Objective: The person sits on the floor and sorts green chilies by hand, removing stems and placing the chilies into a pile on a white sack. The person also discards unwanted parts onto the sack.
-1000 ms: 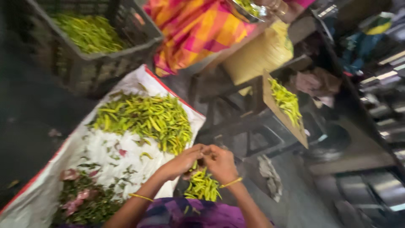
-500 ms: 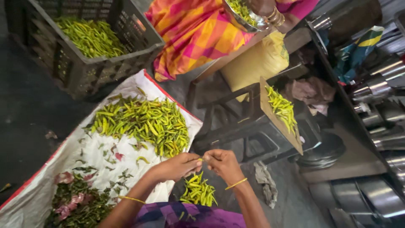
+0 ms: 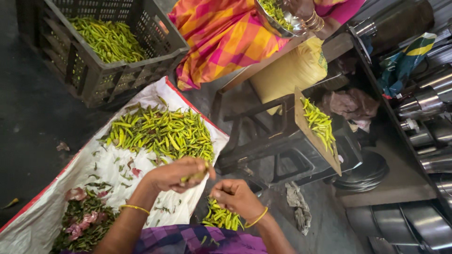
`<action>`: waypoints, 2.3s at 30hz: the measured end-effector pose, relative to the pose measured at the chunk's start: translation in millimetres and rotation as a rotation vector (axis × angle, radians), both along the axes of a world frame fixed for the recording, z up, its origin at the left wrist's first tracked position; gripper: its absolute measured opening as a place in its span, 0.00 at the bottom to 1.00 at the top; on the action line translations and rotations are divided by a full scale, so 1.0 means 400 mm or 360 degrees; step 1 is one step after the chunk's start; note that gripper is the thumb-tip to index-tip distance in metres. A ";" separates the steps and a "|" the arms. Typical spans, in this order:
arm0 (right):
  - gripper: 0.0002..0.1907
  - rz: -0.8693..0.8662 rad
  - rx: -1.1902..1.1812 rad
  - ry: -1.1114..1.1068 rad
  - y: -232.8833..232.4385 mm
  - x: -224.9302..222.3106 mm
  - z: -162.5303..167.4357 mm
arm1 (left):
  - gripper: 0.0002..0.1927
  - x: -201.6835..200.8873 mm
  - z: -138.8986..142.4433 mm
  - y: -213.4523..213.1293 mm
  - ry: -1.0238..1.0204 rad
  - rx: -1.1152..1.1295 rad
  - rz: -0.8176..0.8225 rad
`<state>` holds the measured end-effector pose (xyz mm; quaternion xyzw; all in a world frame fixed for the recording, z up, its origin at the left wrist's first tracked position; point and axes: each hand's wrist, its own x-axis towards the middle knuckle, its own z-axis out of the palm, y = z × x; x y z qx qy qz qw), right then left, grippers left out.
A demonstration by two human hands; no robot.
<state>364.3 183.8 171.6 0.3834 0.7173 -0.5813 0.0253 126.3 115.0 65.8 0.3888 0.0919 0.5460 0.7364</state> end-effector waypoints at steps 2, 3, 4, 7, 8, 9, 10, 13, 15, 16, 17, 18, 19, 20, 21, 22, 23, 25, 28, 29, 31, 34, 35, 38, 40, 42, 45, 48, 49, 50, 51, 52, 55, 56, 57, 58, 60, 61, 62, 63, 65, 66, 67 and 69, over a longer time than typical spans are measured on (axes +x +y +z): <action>0.14 0.0006 0.0049 -0.0046 -0.004 -0.010 -0.003 | 0.13 -0.016 -0.006 0.008 -0.0071 -0.0269 0.0187; 0.17 -0.0054 -0.0067 -0.0047 -0.003 -0.014 -0.003 | 0.12 -0.019 -0.011 0.012 -0.0108 -0.0405 0.0284; 0.19 -0.0113 -0.0183 -0.0050 0.000 -0.017 -0.001 | 0.11 -0.019 -0.015 0.019 -0.0132 -0.0476 0.0349; 0.27 -0.0105 -0.0165 -0.0035 0.012 -0.018 0.013 | 0.08 -0.002 -0.029 0.038 -0.0190 -0.0644 0.0489; 0.30 -0.0064 -0.0118 0.0049 0.016 -0.017 0.019 | 0.08 0.009 -0.031 0.044 -0.0199 -0.0671 0.0497; 0.33 -0.0028 -0.0073 0.0133 0.020 -0.016 0.025 | 0.08 0.021 -0.031 0.049 -0.0205 -0.0700 0.0502; 0.37 0.0007 -0.0028 0.0218 0.022 -0.017 0.029 | 0.08 0.036 -0.030 0.050 -0.0093 -0.0669 0.0528; 0.34 -0.0368 0.0038 0.0351 0.033 -0.023 0.036 | 0.11 0.079 -0.013 0.054 0.0205 -0.0531 0.0543; 0.34 -0.0500 0.0100 0.0354 0.041 -0.026 0.037 | 0.13 0.108 0.001 0.054 0.0347 -0.0388 0.0474; 0.34 -0.0566 0.0130 0.0355 0.044 -0.025 0.036 | 0.13 0.127 0.010 0.059 0.0330 -0.0318 0.0553; 0.34 -0.0594 0.0158 0.0337 0.048 -0.024 0.035 | 0.12 0.146 0.016 0.064 0.0312 -0.0249 0.0631; 0.34 -0.0620 0.0183 0.0319 0.052 -0.022 0.034 | 0.12 0.163 0.017 0.066 0.0295 -0.0181 0.0710; 0.34 -0.0644 0.0208 0.0299 0.056 -0.019 0.032 | 0.10 0.177 0.017 0.071 0.0204 -0.0138 0.0752; 0.30 -0.0621 0.0226 0.0275 0.058 -0.015 0.031 | 0.09 0.190 0.017 0.080 0.0111 -0.0096 0.0794; 0.26 -0.0598 0.0244 0.0248 0.061 -0.012 0.029 | 0.09 0.201 0.015 0.088 0.0014 -0.0054 0.0836; 0.23 -0.0575 0.0262 0.0223 0.063 -0.010 0.029 | 0.09 0.208 0.012 0.093 0.0087 -0.0045 0.0953; 0.16 -0.0542 0.0379 0.0145 0.063 -0.009 0.027 | 0.08 0.212 0.009 0.096 0.0163 -0.0033 0.1069; 0.09 -0.0483 0.0609 -0.0012 0.056 -0.012 0.023 | 0.08 0.218 0.009 0.097 0.0229 -0.0139 0.1114; 0.09 -0.0589 0.0939 -0.0190 0.029 -0.023 0.016 | 0.09 0.223 0.020 0.085 0.0065 -0.0441 0.0882; 0.09 -0.0496 0.1139 -0.0088 0.017 -0.029 0.013 | 0.10 0.225 0.026 0.080 -0.0083 -0.0511 0.0797; 0.08 -0.0292 0.1537 0.0121 -0.005 -0.040 0.007 | 0.10 0.223 0.033 0.075 -0.0323 -0.0607 0.0657; 0.06 -0.0257 0.1598 0.0136 -0.013 -0.060 0.003 | 0.09 0.219 0.029 0.081 -0.0516 -0.0697 0.0548; 0.07 -0.0207 0.1632 0.0164 -0.011 -0.067 0.001 | 0.09 0.217 0.023 0.088 -0.0527 -0.0734 0.0552; 0.06 -0.0125 0.1633 0.0195 -0.004 -0.090 -0.012 | 0.08 0.209 -0.003 0.104 -0.0610 -0.0755 0.0592; 0.06 -0.0164 0.1496 0.0151 -0.004 -0.106 -0.025 | 0.08 0.203 -0.021 0.108 -0.0641 -0.0761 0.0642; 0.05 -0.0107 0.1564 0.0113 -0.007 -0.121 -0.033 | 0.08 0.196 -0.032 0.109 -0.0629 -0.0789 0.0702; 0.03 -0.0065 0.1704 0.0169 -0.014 -0.132 -0.033 | 0.09 0.181 -0.037 0.109 -0.0496 -0.0801 0.0792; 0.03 0.0292 0.1831 0.0286 -0.028 -0.136 -0.041 | 0.08 0.156 -0.040 0.115 -0.0690 -0.0891 0.0805; 0.04 0.0473 0.1862 0.0320 -0.031 -0.134 -0.048 | 0.07 0.139 -0.045 0.115 -0.0721 -0.0928 0.0820; 0.05 0.0566 0.1867 0.0390 -0.034 -0.133 -0.065 | 0.07 0.114 -0.056 0.112 -0.0755 -0.0967 0.0833; 0.06 0.0657 0.1871 0.0459 -0.041 -0.139 -0.097 | 0.07 0.085 -0.068 0.106 -0.0786 -0.1006 0.0843; 0.08 0.0741 0.1872 0.0526 -0.047 -0.140 -0.134 | 0.08 0.053 -0.084 0.096 -0.0796 -0.0925 0.0877; 0.09 0.0934 0.1425 0.0233 -0.031 -0.152 -0.273 | 0.09 -0.057 -0.126 0.052 -0.0810 -0.0779 0.1177; 0.12 0.0989 0.1361 0.0104 -0.018 -0.156 -0.323 | 0.08 -0.100 -0.139 0.032 -0.0714 -0.0865 0.1209; 0.14 0.1041 0.1295 -0.0027 -0.003 -0.162 -0.370 | 0.07 -0.140 -0.148 0.010 -0.0617 -0.0951 0.1236; 0.17 0.1091 0.1232 -0.0159 0.014 -0.174 -0.415 | 0.06 -0.174 -0.155 -0.011 -0.0741 -0.0819 0.1348; 0.23 0.1150 0.1300 -0.0310 0.041 -0.226 -0.498 | 0.05 -0.242 -0.163 -0.055 -0.0934 -0.0659 0.1426; 0.25 0.1115 0.1353 -0.0238 0.054 -0.275 -0.536 | 0.05 -0.272 -0.167 -0.081 -0.1009 -0.0644 0.1392; 0.27 0.1078 0.1397 -0.0171 0.060 -0.327 -0.570 | 0.06 -0.296 -0.168 -0.102 -0.0923 -0.0614 0.1496; 0.28 0.1006 0.1434 -0.0180 0.059 -0.387 -0.600 | 0.07 -0.313 -0.168 -0.120 -0.0832 -0.0589 0.1595; 0.31 0.0862 0.1472 -0.0238 0.059 -0.500 -0.634 | 0.06 -0.338 -0.164 -0.151 -0.0708 -0.0599 0.1665; 0.32 0.0789 0.1471 -0.0291 0.048 -0.545 -0.646 | 0.06 -0.348 -0.161 -0.163 -0.0647 -0.0606 0.1697; 0.34 0.0749 0.1501 -0.0371 0.039 -0.585 -0.654 | 0.05 -0.354 -0.156 -0.169 -0.0607 -0.0652 0.1709; 0.38 0.0673 0.1563 -0.0532 0.020 -0.647 -0.656 | 0.05 -0.356 -0.144 -0.169 -0.0531 -0.0742 0.1735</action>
